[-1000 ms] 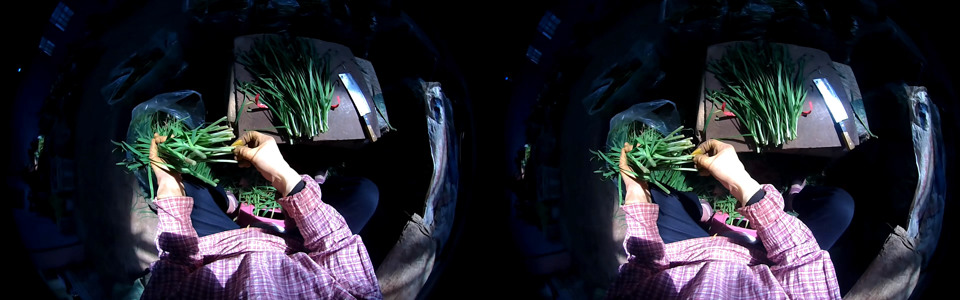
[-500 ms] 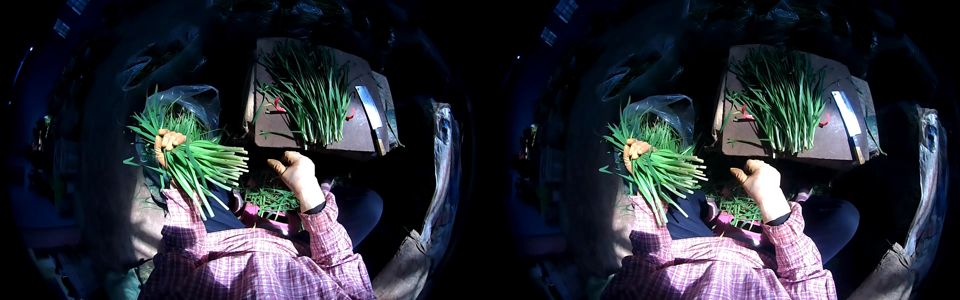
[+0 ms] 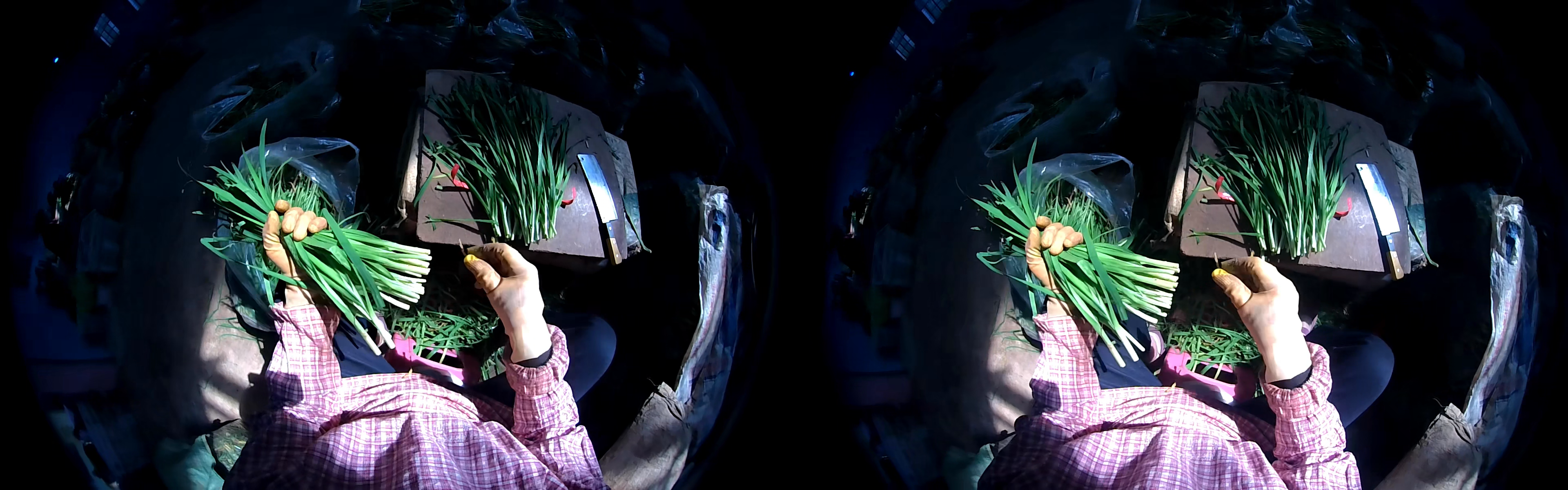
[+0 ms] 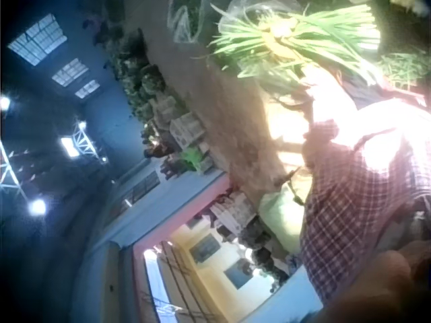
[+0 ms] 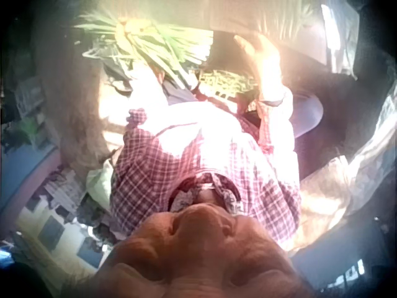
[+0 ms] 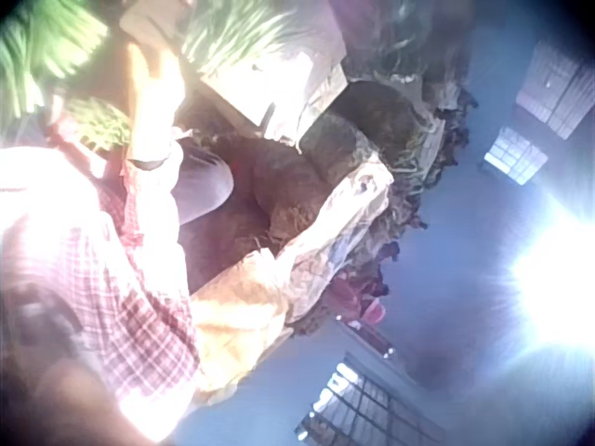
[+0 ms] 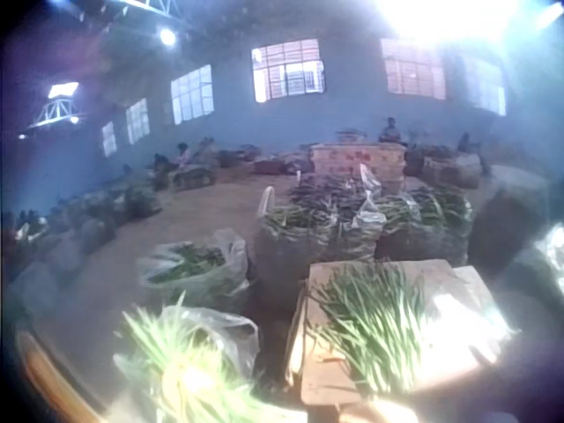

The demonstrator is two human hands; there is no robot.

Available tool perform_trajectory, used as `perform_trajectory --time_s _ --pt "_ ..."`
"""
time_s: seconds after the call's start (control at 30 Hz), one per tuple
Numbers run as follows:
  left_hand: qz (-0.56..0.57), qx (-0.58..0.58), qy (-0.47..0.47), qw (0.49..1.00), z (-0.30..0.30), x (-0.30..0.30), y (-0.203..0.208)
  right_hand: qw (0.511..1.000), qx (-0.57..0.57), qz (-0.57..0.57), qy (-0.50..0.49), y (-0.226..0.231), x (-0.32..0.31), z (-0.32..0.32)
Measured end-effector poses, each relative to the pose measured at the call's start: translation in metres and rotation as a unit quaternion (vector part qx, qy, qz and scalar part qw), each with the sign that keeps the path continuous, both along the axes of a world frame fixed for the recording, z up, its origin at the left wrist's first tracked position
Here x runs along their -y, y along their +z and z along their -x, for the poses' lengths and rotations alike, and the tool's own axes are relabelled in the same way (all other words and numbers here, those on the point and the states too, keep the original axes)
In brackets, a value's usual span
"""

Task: The person organizes green onions into bundles, secures each bundle with a red tie, and trims the root ends using a cleaver on a wooden board.

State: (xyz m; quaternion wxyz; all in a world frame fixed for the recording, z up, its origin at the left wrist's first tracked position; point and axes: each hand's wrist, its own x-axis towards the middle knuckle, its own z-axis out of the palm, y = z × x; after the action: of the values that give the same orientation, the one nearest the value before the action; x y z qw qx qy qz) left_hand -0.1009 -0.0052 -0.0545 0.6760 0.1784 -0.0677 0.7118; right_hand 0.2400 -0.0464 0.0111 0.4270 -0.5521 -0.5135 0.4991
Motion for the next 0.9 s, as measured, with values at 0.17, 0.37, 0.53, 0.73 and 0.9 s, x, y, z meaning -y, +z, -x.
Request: perform_trajectory --time_s 0.17,0.37,0.53,0.73,0.9 --pt "-0.006 -0.041 0.058 0.997 -0.016 0.002 0.009 0.951 -0.054 0.269 0.142 0.055 0.018 0.022" --pt "0.013 -0.085 0.098 0.991 -0.03 0.01 0.015 0.947 0.04 0.259 0.184 0.046 0.009 0.055" --pt "0.023 -0.095 0.123 0.988 -0.016 0.014 0.015 0.988 0.051 0.139 0.033 0.02 0.017 0.039" --pt "-0.008 -0.07 0.098 0.993 -0.017 0.004 0.012 0.936 0.34 -0.011 0.091 -0.035 0.03 0.015" --pt "0.022 -0.067 0.136 0.988 -0.012 0.009 0.013 0.995 -0.081 0.057 0.0 -0.001 0.035 0.028"
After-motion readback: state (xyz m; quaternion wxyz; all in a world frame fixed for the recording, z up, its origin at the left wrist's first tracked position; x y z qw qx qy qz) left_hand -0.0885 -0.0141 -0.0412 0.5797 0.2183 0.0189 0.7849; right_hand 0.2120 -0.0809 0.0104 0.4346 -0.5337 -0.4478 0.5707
